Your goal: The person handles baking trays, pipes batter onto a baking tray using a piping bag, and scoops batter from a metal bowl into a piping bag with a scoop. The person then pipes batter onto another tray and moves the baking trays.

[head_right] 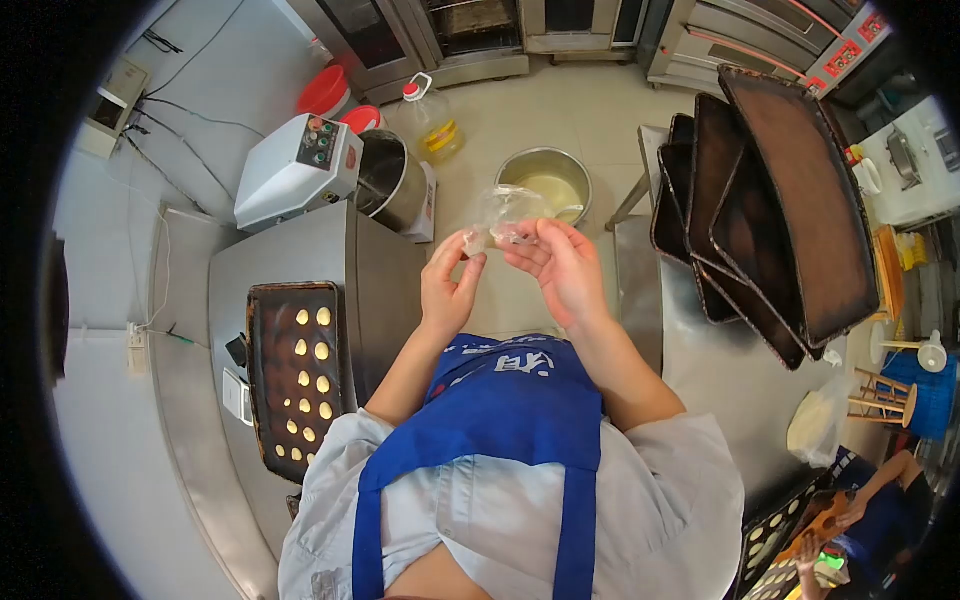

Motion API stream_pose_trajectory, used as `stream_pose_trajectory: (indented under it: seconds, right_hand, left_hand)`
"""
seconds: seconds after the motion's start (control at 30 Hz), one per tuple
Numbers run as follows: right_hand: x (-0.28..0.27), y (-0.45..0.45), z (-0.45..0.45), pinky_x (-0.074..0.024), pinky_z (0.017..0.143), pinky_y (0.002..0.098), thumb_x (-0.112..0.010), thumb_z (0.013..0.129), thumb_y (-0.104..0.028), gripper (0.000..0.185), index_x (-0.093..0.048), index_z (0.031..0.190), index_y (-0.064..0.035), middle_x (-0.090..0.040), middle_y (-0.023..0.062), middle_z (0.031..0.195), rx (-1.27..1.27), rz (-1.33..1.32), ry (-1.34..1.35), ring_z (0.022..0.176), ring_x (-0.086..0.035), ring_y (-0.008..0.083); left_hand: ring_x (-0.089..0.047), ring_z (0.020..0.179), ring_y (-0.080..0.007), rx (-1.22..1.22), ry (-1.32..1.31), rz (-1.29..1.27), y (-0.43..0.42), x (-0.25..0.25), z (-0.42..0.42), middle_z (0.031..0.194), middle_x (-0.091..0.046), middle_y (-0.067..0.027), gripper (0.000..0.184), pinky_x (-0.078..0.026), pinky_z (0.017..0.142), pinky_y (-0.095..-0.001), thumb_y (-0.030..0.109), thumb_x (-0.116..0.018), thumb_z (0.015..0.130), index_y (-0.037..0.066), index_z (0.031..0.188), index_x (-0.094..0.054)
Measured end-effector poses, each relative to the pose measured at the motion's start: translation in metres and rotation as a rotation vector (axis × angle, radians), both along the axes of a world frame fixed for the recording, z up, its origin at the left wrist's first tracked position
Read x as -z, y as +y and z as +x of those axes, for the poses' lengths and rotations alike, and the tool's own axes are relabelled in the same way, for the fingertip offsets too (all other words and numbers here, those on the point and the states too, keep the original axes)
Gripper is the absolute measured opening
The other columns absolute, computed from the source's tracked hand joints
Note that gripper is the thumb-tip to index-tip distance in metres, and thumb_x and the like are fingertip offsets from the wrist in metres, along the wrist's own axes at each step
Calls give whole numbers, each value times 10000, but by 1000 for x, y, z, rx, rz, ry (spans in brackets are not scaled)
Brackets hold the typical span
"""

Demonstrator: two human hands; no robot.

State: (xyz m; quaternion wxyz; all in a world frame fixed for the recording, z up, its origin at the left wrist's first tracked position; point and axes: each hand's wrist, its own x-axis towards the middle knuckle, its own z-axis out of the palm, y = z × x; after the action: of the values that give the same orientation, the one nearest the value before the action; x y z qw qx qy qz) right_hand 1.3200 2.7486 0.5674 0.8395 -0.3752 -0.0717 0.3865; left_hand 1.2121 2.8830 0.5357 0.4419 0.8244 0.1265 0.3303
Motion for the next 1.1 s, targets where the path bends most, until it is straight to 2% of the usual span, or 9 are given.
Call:
stream_pose_trajectory:
  seconds: [0.17,0.27,0.37,0.47,0.57,0.67,0.8,0.9,1.1]
  right_hand:
    - [-1,6,25,-511,770,371,-444,934,-158,190,-570,938,-16,-639,147,981,-13,-11,-71,917,-635,277]
    - [6,13,45,-502,761,369,-439,932,-173,189,-557,898,-29,-637,144,988,57,-11,-117,917,-625,261]
    - [8,15,64,-489,799,381,-408,928,-182,198,-529,829,-61,-629,161,1011,105,43,-25,918,-617,249]
    - [5,24,75,-480,817,395,-388,925,-189,187,-477,799,-83,-616,177,1040,125,25,65,948,-606,265]
    - [3,34,78,-479,813,395,-395,918,-187,165,-473,808,-93,-606,184,1061,221,-1,146,945,-605,273]
    - [-1,52,78,-480,812,398,-389,911,-172,157,-467,801,-93,-605,189,1058,287,-11,-45,954,-602,277]
    - [-6,89,74,-488,793,384,-387,901,-151,154,-461,789,-75,-606,196,1047,442,-63,-24,949,-604,276]
    - [-6,110,67,-499,776,374,-385,902,-146,161,-468,795,-60,-607,204,1043,550,-75,-35,928,-612,275]
    - [-5,126,67,-520,764,378,-377,918,-153,182,-487,816,-49,-613,202,1037,609,-68,-66,896,-624,261]
  left_hand:
    - [-601,928,-191,-40,-96,-2,11,-5,34,1011,-631,-100,189,-461,816,-289,76,-576,866,19,1044,-604]
    - [-496,799,-56,-78,-67,-574,31,-11,47,853,-575,23,157,-416,742,-216,132,-467,950,34,913,-584]
    - [-547,908,-101,127,-160,-1183,64,-8,62,928,-601,-8,192,-410,834,-252,221,-468,957,62,1003,-564]
    - [-559,941,-125,383,-129,-1310,90,-8,74,996,-608,-21,201,-414,846,-276,241,-479,952,78,1038,-559]
    - [-550,951,-119,495,-10,-1164,116,-9,83,1033,-608,-29,226,-414,856,-284,231,-468,956,66,1074,-566]
    - [-555,948,-126,500,169,-917,155,9,93,1075,-605,-34,266,-426,850,-288,225,-453,961,45,1122,-562]
    - [-553,955,-162,626,186,-959,190,8,108,1087,-589,-58,291,-438,855,-318,221,-435,966,23,1152,-540]
    - [-582,864,-134,647,103,-945,207,6,120,1089,-600,-42,293,-471,805,-294,205,-445,961,14,1156,-552]
    - [-603,724,-122,628,129,-521,236,-6,138,959,-615,-43,227,-502,646,-250,108,-520,916,18,1115,-585]
